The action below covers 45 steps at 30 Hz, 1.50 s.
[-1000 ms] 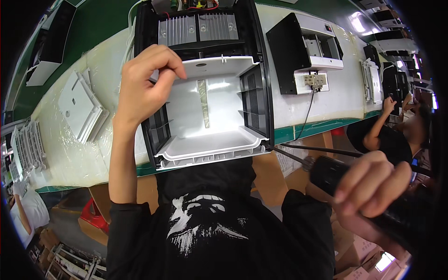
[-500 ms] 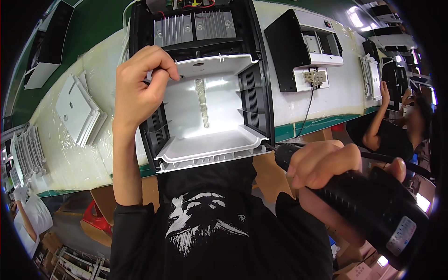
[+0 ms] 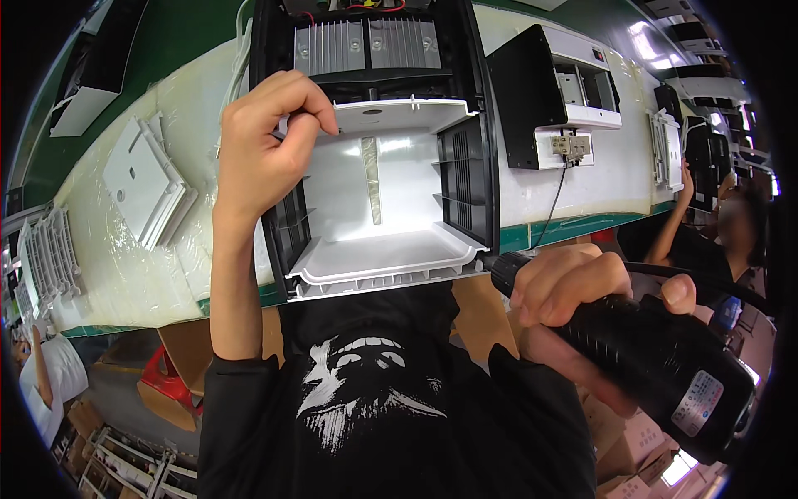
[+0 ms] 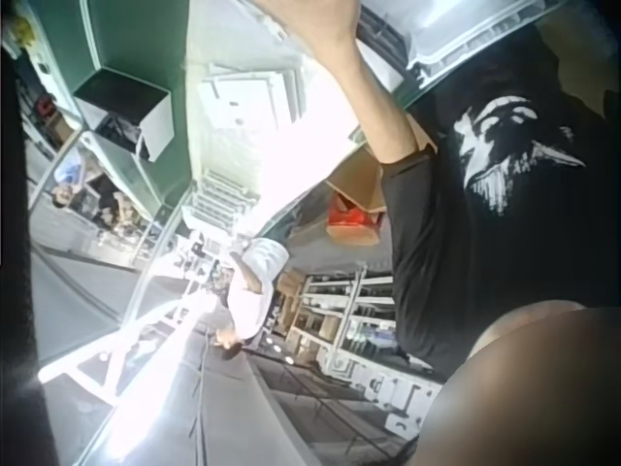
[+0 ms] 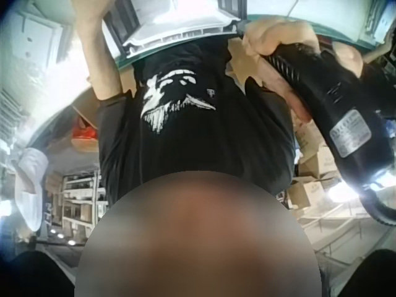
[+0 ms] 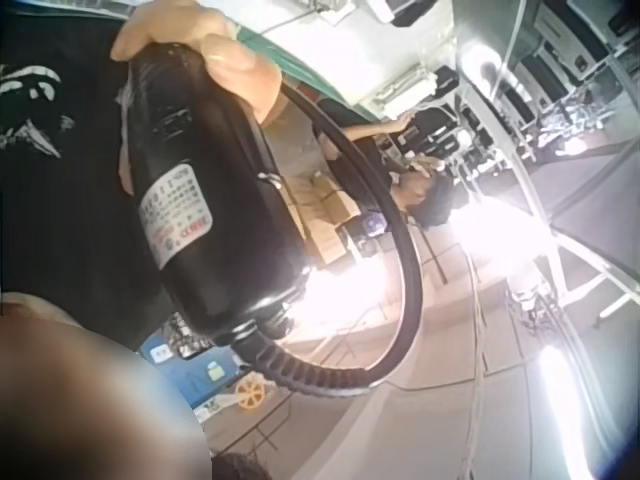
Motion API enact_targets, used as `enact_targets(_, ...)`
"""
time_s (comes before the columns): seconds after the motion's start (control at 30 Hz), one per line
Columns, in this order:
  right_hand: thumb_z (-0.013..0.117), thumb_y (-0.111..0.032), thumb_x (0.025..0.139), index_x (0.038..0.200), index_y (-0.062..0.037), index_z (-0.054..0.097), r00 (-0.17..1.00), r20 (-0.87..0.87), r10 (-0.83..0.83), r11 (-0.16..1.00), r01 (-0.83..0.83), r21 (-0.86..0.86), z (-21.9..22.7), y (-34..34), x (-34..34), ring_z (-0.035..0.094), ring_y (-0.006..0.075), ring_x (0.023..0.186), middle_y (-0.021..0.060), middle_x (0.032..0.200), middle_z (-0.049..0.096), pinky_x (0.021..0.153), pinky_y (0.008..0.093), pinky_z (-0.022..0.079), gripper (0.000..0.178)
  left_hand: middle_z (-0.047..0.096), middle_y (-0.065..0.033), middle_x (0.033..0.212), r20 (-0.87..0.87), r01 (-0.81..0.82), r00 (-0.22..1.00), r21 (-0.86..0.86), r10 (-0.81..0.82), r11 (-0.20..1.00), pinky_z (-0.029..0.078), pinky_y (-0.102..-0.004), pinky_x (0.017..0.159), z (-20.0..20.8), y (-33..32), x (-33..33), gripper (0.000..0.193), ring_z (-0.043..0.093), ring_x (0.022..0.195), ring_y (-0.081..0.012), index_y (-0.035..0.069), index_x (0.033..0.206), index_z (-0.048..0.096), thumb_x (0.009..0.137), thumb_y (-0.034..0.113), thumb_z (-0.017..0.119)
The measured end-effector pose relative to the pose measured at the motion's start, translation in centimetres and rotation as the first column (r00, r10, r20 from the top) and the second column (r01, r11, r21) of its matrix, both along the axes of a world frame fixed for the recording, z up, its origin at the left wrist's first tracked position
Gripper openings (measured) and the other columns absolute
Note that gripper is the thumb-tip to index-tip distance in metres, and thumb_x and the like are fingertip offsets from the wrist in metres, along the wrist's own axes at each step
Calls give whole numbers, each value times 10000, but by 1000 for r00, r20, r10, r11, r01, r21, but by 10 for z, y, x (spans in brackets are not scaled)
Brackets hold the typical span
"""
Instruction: Assembling an electronic component by installing a housing cover and fastening it with an electric screwdriver.
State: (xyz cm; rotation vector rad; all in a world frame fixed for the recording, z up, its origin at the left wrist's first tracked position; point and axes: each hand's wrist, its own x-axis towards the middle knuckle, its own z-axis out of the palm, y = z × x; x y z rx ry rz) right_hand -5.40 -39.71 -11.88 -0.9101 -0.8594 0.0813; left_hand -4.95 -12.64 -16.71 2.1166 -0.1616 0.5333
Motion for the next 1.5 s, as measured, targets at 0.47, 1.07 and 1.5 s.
enact_targets(0.47,496,-542,886,1063,33,511,975,-5,-222,973,221,-69,21,3,-7,553,253,556,148,750,561,549,333,526,602,553,-48,630,4,-11,1000,-21,11,1000,359,-250,518,1,2,1,127,482,562,-130,-3,645,569,657,-60,456)
enact_targets(1.07,354,-855,716,894,40,494,666,140,-733,680,716,154,29,-121,78,456,208,516,91,724,479,491,344,410,924,546,-73,661,203,114,977,-279,-57,954,360,-278,618,-19,5,-33,170,463,605,-156,48,601,496,671,-98,442)
enact_targets(1.5,371,-669,846,911,13,525,811,-24,-584,773,547,-322,55,-85,170,514,232,511,121,665,538,526,337,445,702,583,-85,668,103,-106,984,-305,144,946,353,-242,579,-14,-34,-34,193,483,628,-147,33,616,520,696,-117,428)
